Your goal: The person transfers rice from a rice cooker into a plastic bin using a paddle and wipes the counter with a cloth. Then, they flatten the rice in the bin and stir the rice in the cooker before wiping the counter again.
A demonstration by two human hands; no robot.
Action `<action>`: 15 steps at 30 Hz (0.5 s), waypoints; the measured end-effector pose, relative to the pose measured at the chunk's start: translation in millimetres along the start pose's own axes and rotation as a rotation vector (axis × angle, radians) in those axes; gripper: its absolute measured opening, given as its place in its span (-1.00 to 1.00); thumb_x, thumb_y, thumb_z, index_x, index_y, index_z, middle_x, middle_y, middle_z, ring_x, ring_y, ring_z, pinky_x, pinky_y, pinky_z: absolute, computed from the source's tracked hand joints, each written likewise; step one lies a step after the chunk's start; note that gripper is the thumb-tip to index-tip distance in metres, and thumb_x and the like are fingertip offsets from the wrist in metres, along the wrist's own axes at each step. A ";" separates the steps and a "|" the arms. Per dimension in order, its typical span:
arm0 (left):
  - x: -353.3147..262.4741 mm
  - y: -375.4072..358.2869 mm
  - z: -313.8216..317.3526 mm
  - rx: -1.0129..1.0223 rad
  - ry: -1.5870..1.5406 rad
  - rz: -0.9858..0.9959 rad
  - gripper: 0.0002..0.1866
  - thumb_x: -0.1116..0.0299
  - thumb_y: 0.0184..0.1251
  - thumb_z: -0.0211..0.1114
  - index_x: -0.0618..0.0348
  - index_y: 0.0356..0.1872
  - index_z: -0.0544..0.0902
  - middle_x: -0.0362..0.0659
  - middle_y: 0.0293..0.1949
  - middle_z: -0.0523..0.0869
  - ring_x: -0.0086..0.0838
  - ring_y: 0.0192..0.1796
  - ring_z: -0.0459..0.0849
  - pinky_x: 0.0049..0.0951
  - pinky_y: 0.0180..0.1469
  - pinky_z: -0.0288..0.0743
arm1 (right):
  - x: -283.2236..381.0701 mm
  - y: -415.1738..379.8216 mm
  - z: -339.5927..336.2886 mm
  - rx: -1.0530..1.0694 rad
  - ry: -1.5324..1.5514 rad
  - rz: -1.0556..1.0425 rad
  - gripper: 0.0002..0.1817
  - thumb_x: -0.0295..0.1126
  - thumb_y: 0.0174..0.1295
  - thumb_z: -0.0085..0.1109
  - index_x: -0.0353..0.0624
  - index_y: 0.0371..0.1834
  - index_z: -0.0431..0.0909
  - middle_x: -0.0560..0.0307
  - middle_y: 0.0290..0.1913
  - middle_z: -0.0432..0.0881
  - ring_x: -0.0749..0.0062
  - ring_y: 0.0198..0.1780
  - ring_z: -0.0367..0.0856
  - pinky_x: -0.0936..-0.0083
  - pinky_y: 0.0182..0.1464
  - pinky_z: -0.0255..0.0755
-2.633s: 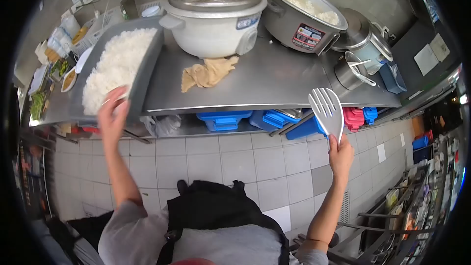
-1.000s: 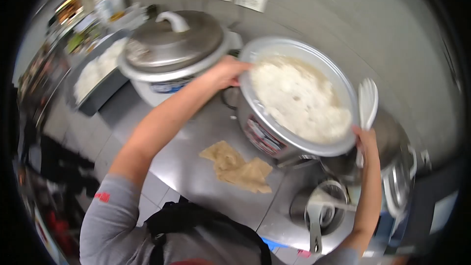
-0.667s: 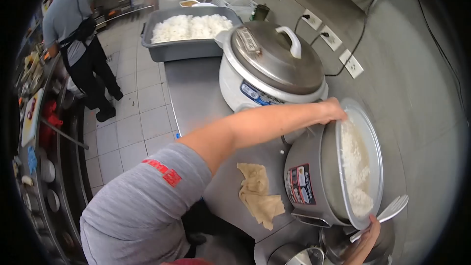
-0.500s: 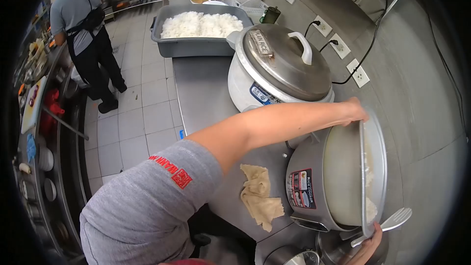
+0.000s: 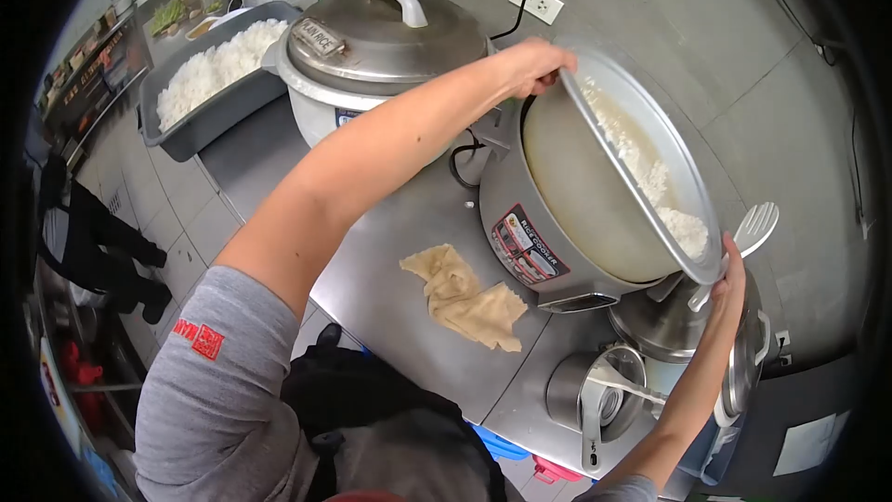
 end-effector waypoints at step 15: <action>81.2 -9.9 -48.9 -0.107 0.904 0.100 -0.44 -0.05 -0.12 0.36 0.43 -0.49 0.63 0.10 -0.46 0.64 -0.25 -0.43 0.62 -0.37 -0.29 0.49 | -29.5 16.2 -17.5 -0.296 -1.165 -0.294 -0.47 0.07 0.17 0.06 -0.30 -0.49 0.42 0.08 -0.80 0.39 0.32 -0.80 0.40 0.32 -0.77 0.23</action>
Point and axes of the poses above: each hand's wrist, its own y-axis towards the middle knuckle, its own z-axis out of the palm, x = y × z, the point moved 3 cm from there along y, towards the middle knuckle
